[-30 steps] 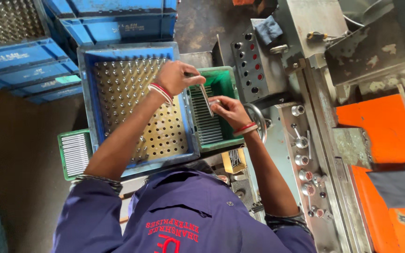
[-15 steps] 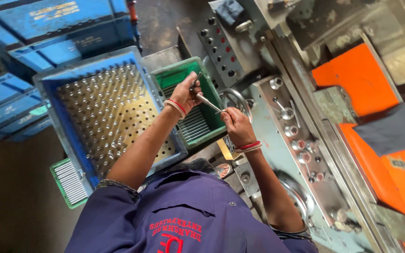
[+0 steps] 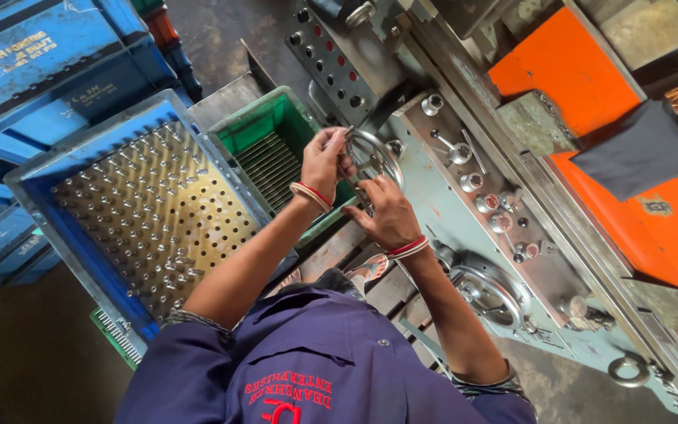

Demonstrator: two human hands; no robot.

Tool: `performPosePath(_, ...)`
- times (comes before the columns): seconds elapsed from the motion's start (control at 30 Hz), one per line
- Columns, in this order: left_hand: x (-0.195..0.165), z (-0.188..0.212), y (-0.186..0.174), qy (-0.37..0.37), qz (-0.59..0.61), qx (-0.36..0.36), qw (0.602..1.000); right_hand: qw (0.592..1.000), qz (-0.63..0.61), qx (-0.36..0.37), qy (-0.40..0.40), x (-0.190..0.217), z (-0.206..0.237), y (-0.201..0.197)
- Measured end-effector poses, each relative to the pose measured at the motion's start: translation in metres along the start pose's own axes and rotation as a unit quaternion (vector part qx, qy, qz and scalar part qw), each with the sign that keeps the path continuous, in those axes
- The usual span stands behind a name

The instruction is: The person repeatedly picks small metal rods from a green tray, inserts them into a machine, and pulls a lever to operate the machine. The processed rods are then collected and placed into a blue tray with a perforated metal insert.

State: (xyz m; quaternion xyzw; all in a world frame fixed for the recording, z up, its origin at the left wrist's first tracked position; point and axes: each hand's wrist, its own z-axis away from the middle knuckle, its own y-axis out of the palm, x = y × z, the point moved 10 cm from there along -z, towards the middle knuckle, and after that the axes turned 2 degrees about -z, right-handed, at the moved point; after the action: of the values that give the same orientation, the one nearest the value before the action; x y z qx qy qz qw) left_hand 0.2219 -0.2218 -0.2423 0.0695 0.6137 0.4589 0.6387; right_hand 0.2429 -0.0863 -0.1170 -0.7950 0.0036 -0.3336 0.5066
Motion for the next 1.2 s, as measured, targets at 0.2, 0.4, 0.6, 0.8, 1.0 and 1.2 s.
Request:
performPosePath(0.2, -0.071, 0.053, 0.047, 0.339, -0.389, 0.046, 0.855, 0.965, -0.207, 0.028, 0.156, -0.054, 0.012, -0.008)
performPosePath(0.4, -0.052, 0.044, 0.042, 0.159, -0.437, 0.107, 0.879, 0.988, -0.139, 0.037, 0.058, -0.037, 0.011, -0.036)
performPosePath(0.6, -0.019, 0.039, 0.033, -0.111, -0.297, 0.147, 0.937, 0.988, 0.048, -0.013, -0.143, 0.024, 0.003, -0.057)
performPosePath(0.8, -0.016, 0.048, 0.034, -0.176, -0.345, 0.157, 0.908, 0.991, 0.038, 0.029, -0.123, 0.012, 0.010, -0.043)
performPosePath(1.0, -0.066, 0.066, 0.081, 0.105, -0.343, 0.197, 0.913, 0.873, -0.469, 0.043, 0.127, -0.042, 0.030, 0.007)
performPosePath(1.2, -0.047, 0.054, 0.059, 0.056, -0.272, 0.146, 0.950, 0.817, -0.546, -0.056, 0.178, -0.038, 0.037, 0.018)
